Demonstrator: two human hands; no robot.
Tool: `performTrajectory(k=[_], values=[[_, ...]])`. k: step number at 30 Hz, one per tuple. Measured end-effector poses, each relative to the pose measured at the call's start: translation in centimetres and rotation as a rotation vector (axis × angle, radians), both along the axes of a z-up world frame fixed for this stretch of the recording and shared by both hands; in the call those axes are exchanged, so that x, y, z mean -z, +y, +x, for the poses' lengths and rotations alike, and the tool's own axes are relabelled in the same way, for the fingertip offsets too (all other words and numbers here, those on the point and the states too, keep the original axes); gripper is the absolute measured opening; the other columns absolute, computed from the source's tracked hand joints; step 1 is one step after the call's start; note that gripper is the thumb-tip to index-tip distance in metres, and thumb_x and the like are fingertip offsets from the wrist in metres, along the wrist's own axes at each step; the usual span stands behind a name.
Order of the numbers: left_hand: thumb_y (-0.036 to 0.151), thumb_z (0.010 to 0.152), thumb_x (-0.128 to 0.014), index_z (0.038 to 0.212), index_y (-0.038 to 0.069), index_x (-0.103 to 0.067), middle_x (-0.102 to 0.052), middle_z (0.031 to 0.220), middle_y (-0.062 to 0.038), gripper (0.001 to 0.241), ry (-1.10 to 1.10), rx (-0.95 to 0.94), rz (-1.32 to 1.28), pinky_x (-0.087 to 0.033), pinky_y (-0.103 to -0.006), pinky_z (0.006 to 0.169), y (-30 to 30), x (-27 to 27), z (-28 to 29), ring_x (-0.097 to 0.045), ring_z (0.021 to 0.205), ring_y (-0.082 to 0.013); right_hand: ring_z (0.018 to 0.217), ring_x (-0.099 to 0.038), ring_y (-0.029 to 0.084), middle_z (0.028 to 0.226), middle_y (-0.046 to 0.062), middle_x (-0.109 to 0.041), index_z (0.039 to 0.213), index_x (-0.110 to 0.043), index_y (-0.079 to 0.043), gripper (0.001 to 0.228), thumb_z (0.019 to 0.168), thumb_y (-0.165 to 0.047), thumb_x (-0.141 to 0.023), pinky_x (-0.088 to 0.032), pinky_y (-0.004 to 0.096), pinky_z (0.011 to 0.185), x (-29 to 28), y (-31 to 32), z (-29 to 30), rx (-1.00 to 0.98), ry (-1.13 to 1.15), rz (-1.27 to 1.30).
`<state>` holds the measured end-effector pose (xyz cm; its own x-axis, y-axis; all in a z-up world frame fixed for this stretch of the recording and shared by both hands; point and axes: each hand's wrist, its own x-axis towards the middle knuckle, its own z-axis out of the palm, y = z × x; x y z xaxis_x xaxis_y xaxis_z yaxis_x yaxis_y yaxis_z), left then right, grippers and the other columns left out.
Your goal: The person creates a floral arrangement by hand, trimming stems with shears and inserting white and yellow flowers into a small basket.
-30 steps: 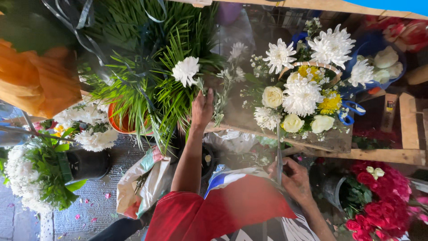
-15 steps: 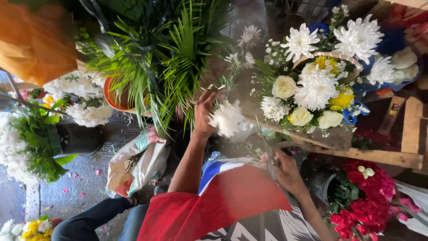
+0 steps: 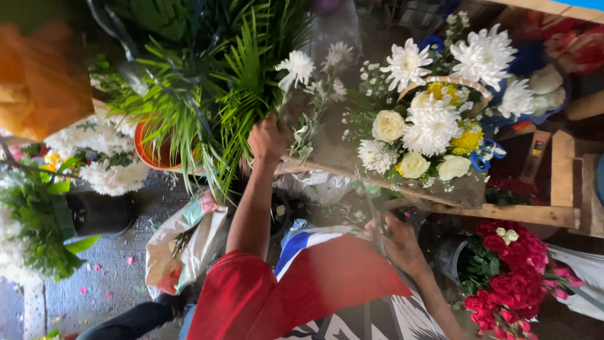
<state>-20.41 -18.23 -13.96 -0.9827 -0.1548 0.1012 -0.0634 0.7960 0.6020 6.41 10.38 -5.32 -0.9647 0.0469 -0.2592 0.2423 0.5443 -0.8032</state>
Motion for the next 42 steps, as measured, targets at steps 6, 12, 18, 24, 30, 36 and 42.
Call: performTrajectory(k=[6,12,18,24,30,36,42], values=[[0.039,0.107,-0.062,0.164,0.006,-0.017,-0.066,0.074,-0.009,0.080,-0.133,0.084,-0.043,-0.058,-0.0426,0.053,1.0,0.5,-8.4,-0.067,0.064,-0.0257,0.087,-0.071,0.009,0.092,-0.005,-0.083,0.091,-0.075,-0.018,0.012,0.085,-0.026,-0.068,-0.054,0.030,0.080,-0.8,-0.5,0.6,0.083,-0.123,-0.033],[0.013,0.100,-0.065,0.088,0.014,-0.074,-0.067,0.063,-0.006,0.015,0.254,0.252,-0.043,-0.054,-0.0324,0.034,6.4,4.1,-7.2,-0.060,0.042,-0.0182,0.083,-0.061,0.009,0.086,-0.002,-0.074,0.087,-0.074,-0.011,0.014,0.082,-0.021,-0.081,-0.050,0.028,0.076,-0.8,-0.5,1.2,0.259,-0.115,-0.277],[0.029,0.078,-0.090,0.136,0.002,-0.059,-0.071,0.124,-0.021,0.071,0.090,0.155,-0.079,-0.058,-0.0534,0.093,8.4,8.6,-6.5,-0.068,0.112,-0.0359,0.076,-0.053,0.008,0.079,-0.005,-0.066,0.084,-0.070,-0.012,0.010,0.085,-0.022,-0.073,-0.045,0.030,0.065,-1.9,-0.2,0.9,0.230,-0.090,-0.273],[0.030,0.111,-0.040,0.123,0.015,-0.057,-0.070,0.075,-0.005,0.025,0.262,0.032,0.193,-0.045,-0.0328,0.040,6.5,3.0,-3.2,-0.059,0.054,-0.0176,0.081,-0.062,0.009,0.082,-0.004,-0.076,0.083,-0.071,-0.014,0.013,0.083,-0.026,-0.071,-0.050,0.031,0.074,-2.9,0.1,0.3,0.182,-0.158,-0.142],[0.029,0.113,-0.038,0.108,0.016,-0.051,-0.067,0.072,0.003,0.020,0.304,0.166,0.748,-0.047,-0.0197,0.040,4.9,3.1,-0.5,-0.058,0.049,-0.0065,0.078,-0.062,0.011,0.080,-0.002,-0.070,0.084,-0.071,-0.014,0.021,0.081,-0.034,-0.073,-0.049,0.031,0.075,-1.5,0.9,-0.2,0.091,-0.163,-0.103],[0.010,0.109,-0.043,0.132,0.005,-0.056,-0.060,0.124,-0.018,0.027,0.920,0.346,0.295,-0.057,-0.0367,0.093,4.6,15.3,2.4,-0.057,0.116,-0.0273,0.100,-0.074,0.011,0.108,-0.005,-0.082,0.103,-0.080,-0.023,0.035,0.074,-0.042,-0.075,-0.055,0.030,0.090,0.9,1.5,-0.3,0.088,-0.241,-0.048],[0.007,0.085,-0.045,0.131,0.002,-0.047,-0.058,0.115,-0.017,0.047,0.203,0.048,0.921,-0.056,-0.0379,0.089,7.0,9.7,7.4,-0.057,0.105,-0.0259,0.087,-0.076,0.018,0.099,0.009,-0.078,0.097,-0.066,-0.010,0.018,0.086,-0.013,-0.080,-0.060,0.034,0.082,1.3,1.0,-0.1,-0.076,0.154,-0.613]])
